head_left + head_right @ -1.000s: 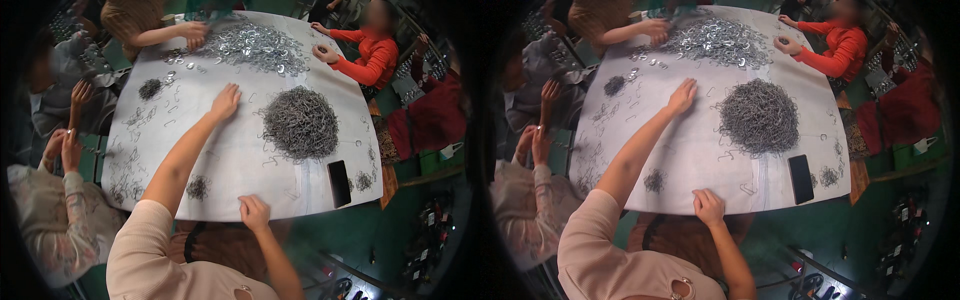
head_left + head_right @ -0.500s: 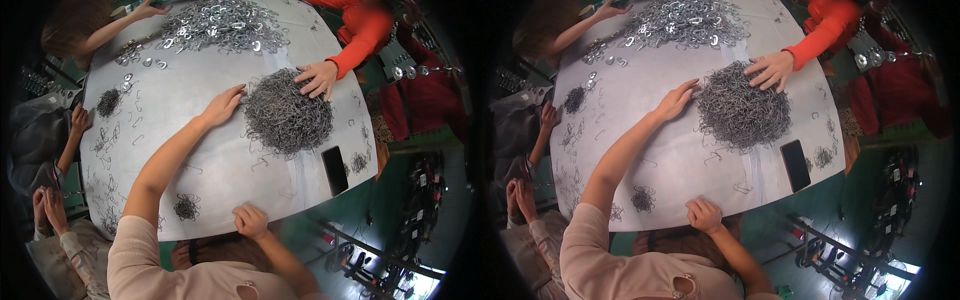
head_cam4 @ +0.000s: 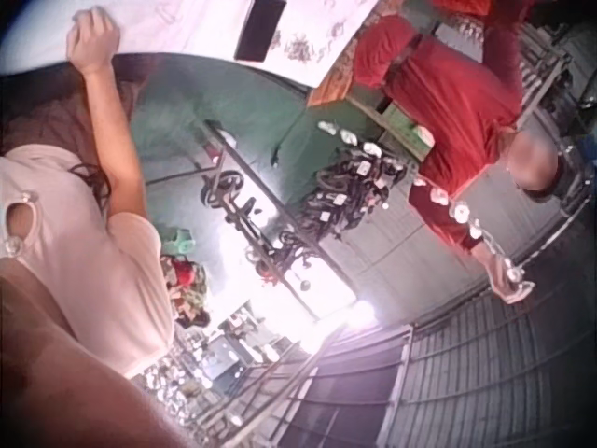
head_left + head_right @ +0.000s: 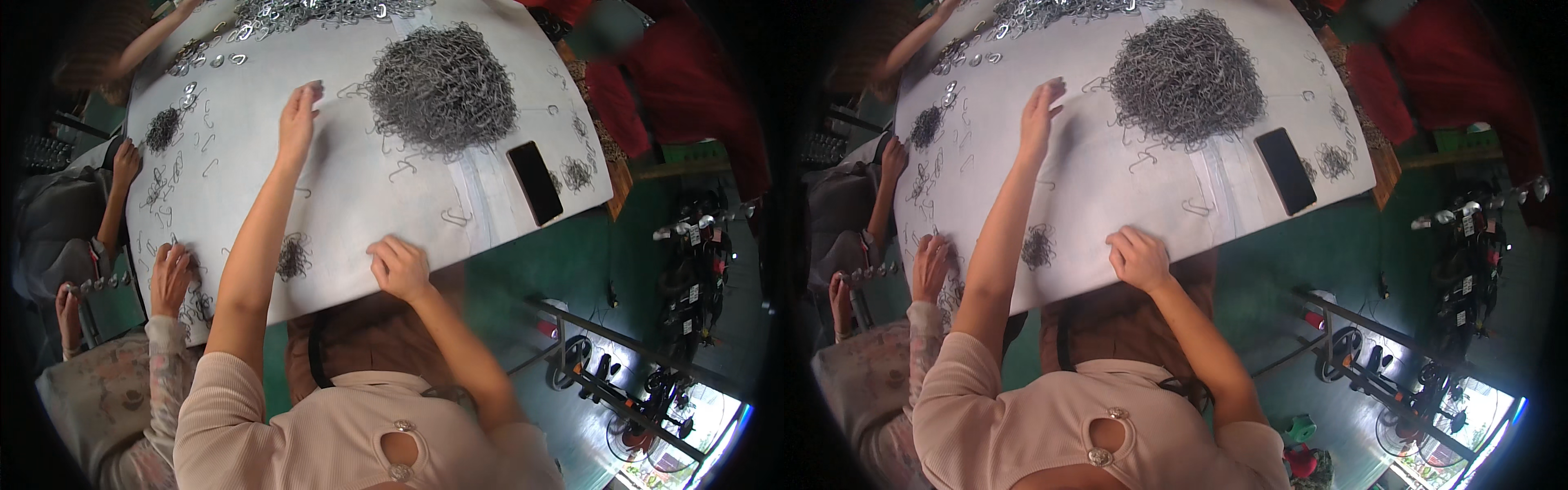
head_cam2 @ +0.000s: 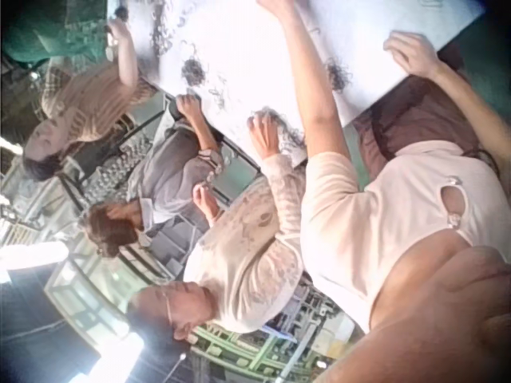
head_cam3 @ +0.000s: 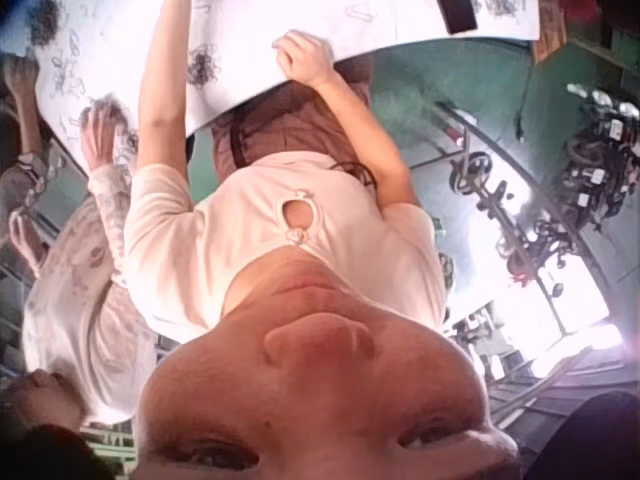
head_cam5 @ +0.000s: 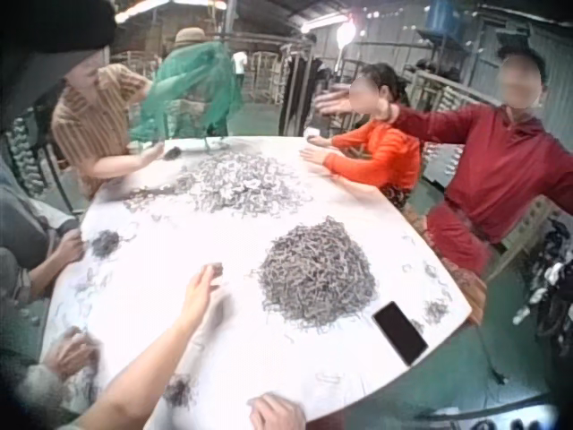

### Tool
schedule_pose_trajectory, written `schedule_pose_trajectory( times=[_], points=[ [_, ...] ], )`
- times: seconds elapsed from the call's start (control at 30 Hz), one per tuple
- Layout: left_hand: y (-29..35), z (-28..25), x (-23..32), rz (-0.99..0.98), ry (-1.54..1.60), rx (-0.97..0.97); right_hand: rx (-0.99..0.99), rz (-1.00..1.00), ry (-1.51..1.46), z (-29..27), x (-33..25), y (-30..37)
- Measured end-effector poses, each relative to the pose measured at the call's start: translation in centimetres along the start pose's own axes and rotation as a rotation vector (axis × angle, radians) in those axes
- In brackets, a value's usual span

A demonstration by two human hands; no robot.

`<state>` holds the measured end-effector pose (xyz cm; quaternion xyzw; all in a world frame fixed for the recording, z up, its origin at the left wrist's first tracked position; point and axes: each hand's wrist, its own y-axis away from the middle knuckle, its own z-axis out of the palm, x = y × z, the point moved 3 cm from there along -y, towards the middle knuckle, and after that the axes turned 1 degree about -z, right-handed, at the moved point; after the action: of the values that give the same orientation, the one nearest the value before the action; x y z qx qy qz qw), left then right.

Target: The person sits at a table and repeatedly picks up small metal hooks and circular metal pieces, then fastens them together by hand. The person occasionally lifts the assembled chain to hang it on a nearby rack. Coworkers perform similar assembly tasks at the same table.

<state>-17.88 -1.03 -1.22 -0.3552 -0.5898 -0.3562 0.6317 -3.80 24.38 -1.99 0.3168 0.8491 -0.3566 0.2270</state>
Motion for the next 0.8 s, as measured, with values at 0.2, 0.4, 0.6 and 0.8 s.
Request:
schedule_pose_trajectory(
  times=[0.2, 0.4, 0.6, 0.8],
  points=[
    [6.3, -6.3, 2.1, 0.109, -0.397, 0.258, 0.017, -0.007, -0.018, -0.3, -0.1, -0.2],
    [10.1, -2.4, -4.9, -0.077, -1.19, 0.161, 0.01, 0.09, -0.021, 0.0, -0.2, 0.4],
    [13.2, 5.2, 0.9, 0.121, -0.301, -0.113, -0.065, 0.166, -0.106, 0.1, 0.2, 0.7],
    [17.2, -2.1, 1.6, 0.278, -0.344, 0.145, -0.28, 0.344, -0.343, -0.6, 1.4, -0.4]
  ],
)
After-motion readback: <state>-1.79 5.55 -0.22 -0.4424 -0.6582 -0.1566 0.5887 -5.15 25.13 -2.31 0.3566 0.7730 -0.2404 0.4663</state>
